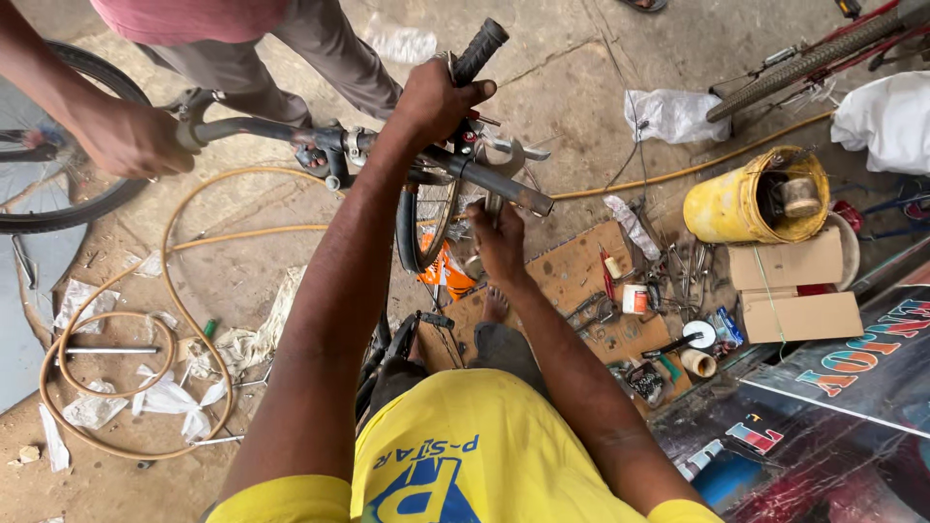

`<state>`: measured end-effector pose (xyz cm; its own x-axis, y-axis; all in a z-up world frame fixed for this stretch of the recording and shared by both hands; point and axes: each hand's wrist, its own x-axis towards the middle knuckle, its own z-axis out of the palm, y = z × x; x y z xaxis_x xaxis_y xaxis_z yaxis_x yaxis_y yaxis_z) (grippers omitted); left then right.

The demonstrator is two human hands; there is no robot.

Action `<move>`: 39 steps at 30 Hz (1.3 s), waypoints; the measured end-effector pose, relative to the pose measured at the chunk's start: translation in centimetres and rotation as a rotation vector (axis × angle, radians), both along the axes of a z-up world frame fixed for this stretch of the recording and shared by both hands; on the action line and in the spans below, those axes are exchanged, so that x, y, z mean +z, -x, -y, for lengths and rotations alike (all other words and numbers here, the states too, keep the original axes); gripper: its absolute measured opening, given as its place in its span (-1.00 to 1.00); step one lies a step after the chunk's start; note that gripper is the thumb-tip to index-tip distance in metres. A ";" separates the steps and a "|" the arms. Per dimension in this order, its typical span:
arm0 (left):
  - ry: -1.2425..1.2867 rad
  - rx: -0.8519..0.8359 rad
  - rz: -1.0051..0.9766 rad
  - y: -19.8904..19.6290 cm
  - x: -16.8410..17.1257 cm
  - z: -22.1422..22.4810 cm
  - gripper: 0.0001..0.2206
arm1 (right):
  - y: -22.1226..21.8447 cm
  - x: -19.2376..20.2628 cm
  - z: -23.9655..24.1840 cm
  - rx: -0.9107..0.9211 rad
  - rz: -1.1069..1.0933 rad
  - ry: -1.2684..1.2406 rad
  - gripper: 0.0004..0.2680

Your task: The person repairs a bicycle by removing and installing components on the handlebars. They use a screwdriver to loosen screws, remove the handlebar grips and brake levers, and then install a new brake cable by threading it through the housing and securing it to the brake lever before reattaching the lever and grips to the handlebars.

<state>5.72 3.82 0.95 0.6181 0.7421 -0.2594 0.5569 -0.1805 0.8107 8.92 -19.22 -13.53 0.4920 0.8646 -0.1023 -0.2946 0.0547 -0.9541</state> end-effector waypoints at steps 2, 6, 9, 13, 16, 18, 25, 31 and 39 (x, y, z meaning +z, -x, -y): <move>0.054 0.015 0.016 0.2 0.3 0.0 -0.61 | -0.9 -0.7 0.4 -0.048 -0.028 -0.073 -0.84; 0.043 0.035 0.044 0.2 0.0 0.3 -0.64 | -1.1 -3.5 1.0 -0.229 -0.202 -0.233 -0.83; 0.083 0.072 0.186 0.2 -0.4 -0.5 -0.74 | -1.5 -4.8 0.0 -0.012 0.443 -0.022 -0.82; 0.194 0.167 0.393 1.0 -0.4 -0.3 -0.69 | -0.4 -3.5 0.2 -0.072 0.103 -0.013 -0.84; -0.003 0.188 0.351 1.5 -0.9 0.1 -0.67 | 0.4 -1.3 1.5 -0.033 0.038 -0.057 -0.85; -0.107 0.201 0.342 2.1 -1.0 0.1 -0.67 | 1.0 -0.6 2.5 -0.009 0.048 -0.065 -0.86; -0.109 0.129 0.610 10.1 3.2 5.2 -0.89 | -2.2 -2.7 11.2 -0.367 -0.136 0.060 -0.94; 0.382 -0.018 0.367 11.6 0.9 16.0 -0.87 | -3.7 8.0 12.8 -0.154 0.178 0.184 -0.77; 0.720 -0.007 0.434 12.0 2.2 21.4 -0.68 | -0.7 17.7 9.8 0.003 -0.008 0.015 -0.64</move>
